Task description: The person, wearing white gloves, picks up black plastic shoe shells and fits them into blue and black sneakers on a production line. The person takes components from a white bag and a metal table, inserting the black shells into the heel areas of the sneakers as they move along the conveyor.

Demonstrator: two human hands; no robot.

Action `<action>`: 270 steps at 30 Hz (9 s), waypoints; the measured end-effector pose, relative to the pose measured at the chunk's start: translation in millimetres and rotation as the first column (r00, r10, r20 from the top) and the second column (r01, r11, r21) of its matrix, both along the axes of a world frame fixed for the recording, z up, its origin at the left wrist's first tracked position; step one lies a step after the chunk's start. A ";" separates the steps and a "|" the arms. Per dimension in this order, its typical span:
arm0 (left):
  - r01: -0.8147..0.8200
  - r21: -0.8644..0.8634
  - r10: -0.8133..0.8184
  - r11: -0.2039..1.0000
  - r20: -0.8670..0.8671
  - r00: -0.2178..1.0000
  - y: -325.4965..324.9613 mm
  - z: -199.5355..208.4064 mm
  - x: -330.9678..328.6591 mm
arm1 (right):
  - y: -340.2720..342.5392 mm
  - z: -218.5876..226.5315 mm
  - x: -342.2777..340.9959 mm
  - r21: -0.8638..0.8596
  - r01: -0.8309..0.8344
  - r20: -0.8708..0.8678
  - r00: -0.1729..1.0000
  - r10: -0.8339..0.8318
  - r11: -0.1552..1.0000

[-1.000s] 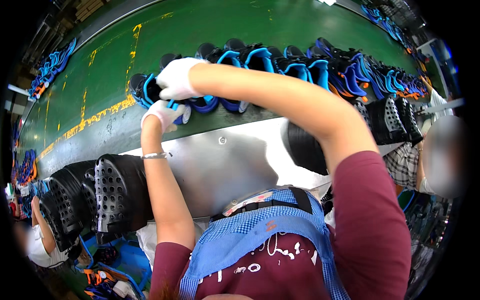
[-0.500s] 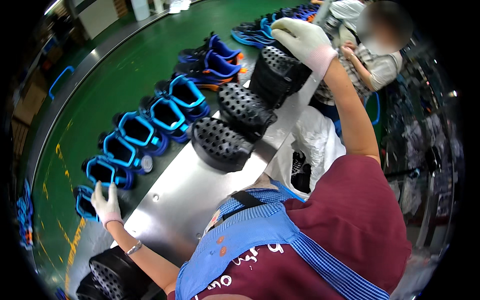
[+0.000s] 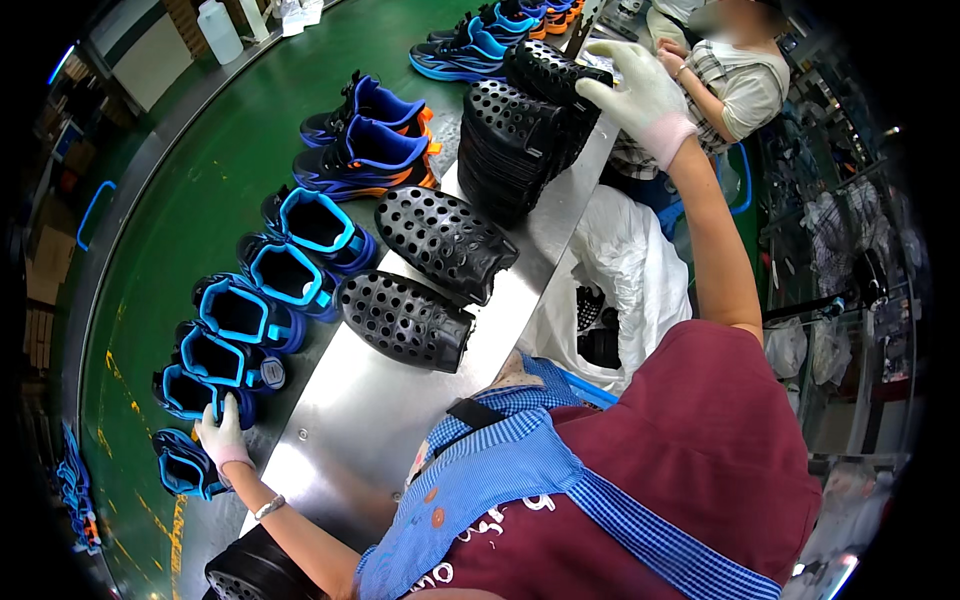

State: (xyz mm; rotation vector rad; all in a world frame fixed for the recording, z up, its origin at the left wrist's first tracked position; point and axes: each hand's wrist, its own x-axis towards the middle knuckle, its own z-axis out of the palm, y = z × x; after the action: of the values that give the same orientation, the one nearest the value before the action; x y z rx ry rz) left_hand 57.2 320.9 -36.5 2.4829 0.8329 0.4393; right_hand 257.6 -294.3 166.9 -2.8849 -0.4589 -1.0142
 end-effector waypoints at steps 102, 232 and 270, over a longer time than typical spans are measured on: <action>-0.222 -0.286 0.034 0.932 -0.542 0.840 42.4 35.0 -7.8 | 675.9 -137.2 -120.9 0.020 -0.803 -0.910 0.232 0.343 0.596; -0.789 0.420 0.771 0.448 0.266 0.579 34.9 66.0 15.8 | 161.7 1.8 -25.4 -0.007 -0.825 -0.732 0.389 0.560 0.565; -0.239 0.067 0.242 0.969 -0.465 0.852 -24.6 50.3 107.0 | 388.2 -127.1 89.7 0.050 -0.977 -0.850 0.067 0.523 0.207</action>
State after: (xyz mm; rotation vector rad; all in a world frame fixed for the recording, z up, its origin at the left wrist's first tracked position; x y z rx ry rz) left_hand 164.2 296.3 13.8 2.5355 1.3445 -0.0990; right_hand 347.3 93.8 39.9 -2.1472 -2.2365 0.6415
